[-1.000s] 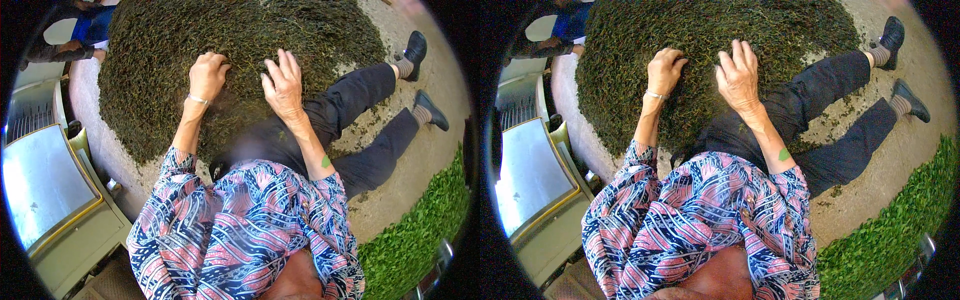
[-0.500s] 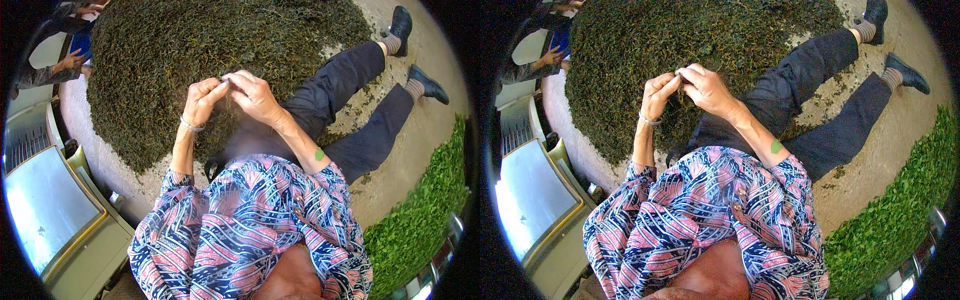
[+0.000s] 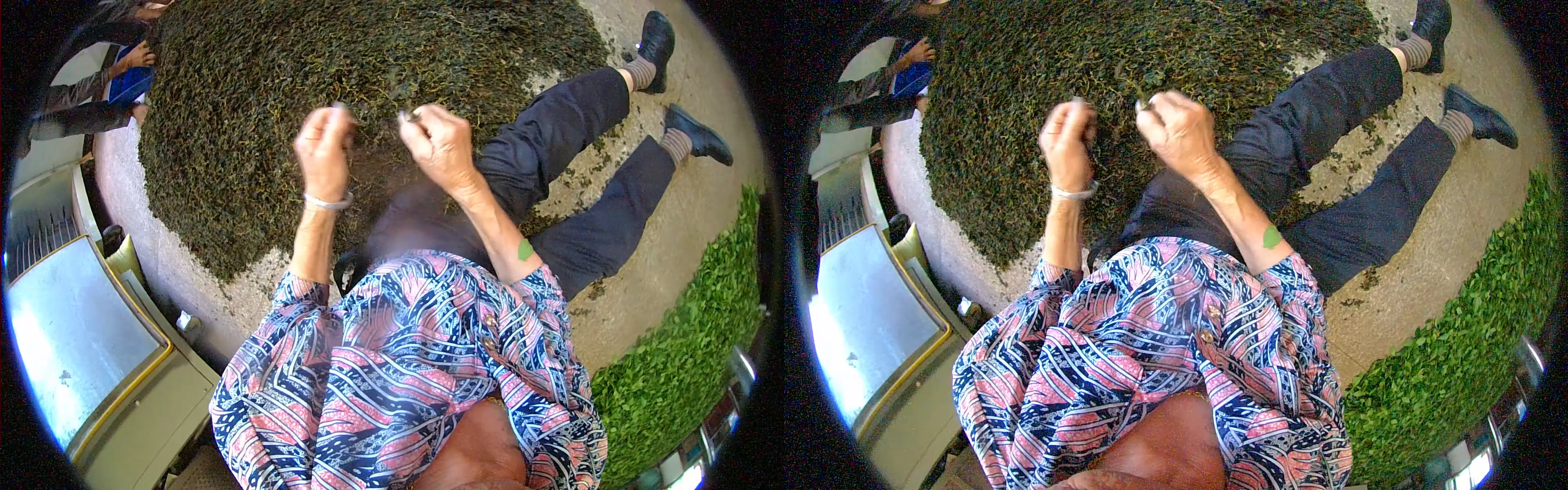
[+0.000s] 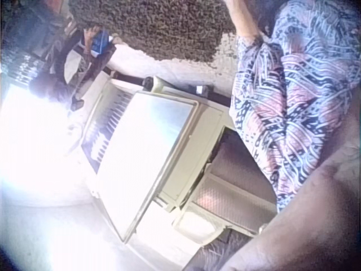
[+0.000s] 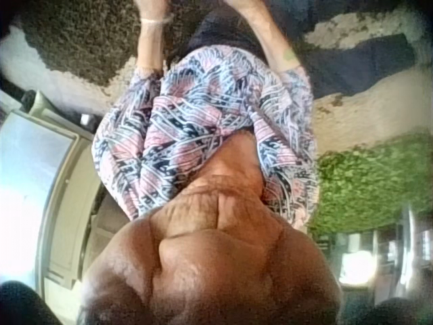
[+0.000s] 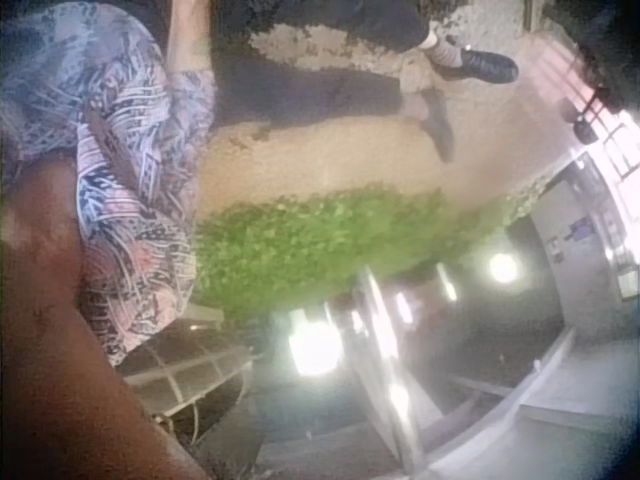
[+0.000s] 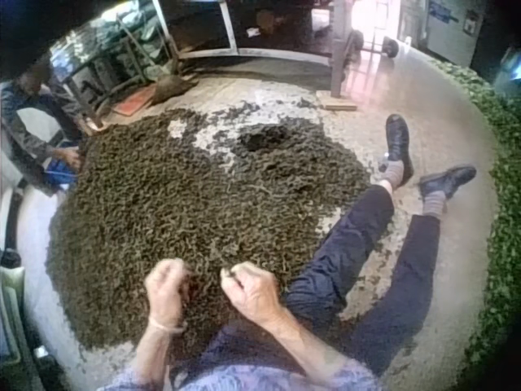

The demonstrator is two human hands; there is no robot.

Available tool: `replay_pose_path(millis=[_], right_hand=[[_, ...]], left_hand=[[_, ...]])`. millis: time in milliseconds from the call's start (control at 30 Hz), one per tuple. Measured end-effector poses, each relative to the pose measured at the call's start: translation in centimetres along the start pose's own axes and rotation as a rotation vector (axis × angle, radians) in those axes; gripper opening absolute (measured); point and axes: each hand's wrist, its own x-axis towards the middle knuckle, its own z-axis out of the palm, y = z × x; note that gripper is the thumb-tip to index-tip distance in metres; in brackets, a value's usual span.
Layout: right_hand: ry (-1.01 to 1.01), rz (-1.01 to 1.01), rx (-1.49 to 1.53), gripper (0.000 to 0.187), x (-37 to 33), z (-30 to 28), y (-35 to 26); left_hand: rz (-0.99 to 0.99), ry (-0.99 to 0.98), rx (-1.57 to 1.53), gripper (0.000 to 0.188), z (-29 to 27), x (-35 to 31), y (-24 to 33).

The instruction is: The person sits on the floor and sorts through a large pile of dried tea leaves by hand, picking out specific pieces and moving the leaves around.

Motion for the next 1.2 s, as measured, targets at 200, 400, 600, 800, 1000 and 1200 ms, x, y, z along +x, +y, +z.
replay_pose_path(millis=[200, 400, 600, 800, 1000, 1200], right_hand=[[-0.273, -0.038, -0.17, 0.025, 2.4, 0.8, 4.1], [-0.12, 0.194, 0.193, 0.011, 3.6, 0.7, 4.1], [-0.213, 0.622, 0.801, 0.023, 2.0, -1.6, 1.1], [-0.054, 0.409, 0.609, 0.011, 1.7, -0.9, 1.5], [0.306, 0.252, 0.195, 0.042, 4.5, -4.1, 7.1], [0.762, 0.775, -0.062, 0.058, 7.4, -9.2, 19.1]], left_hand=[[0.512, 0.166, 0.444, 0.03, -2.2, 1.9, 1.1], [0.468, -0.097, 0.488, 0.031, 1.5, 0.1, 0.7], [0.43, -0.22, 0.393, 0.013, 4.5, 0.9, -0.5], [0.348, -0.042, 0.654, 0.009, 4.9, 1.8, -0.6], [0.336, -0.234, 0.773, 0.051, 5.9, 7.4, 3.9], [0.187, -0.419, 0.549, 0.059, 12.8, 17.2, 3.3]])
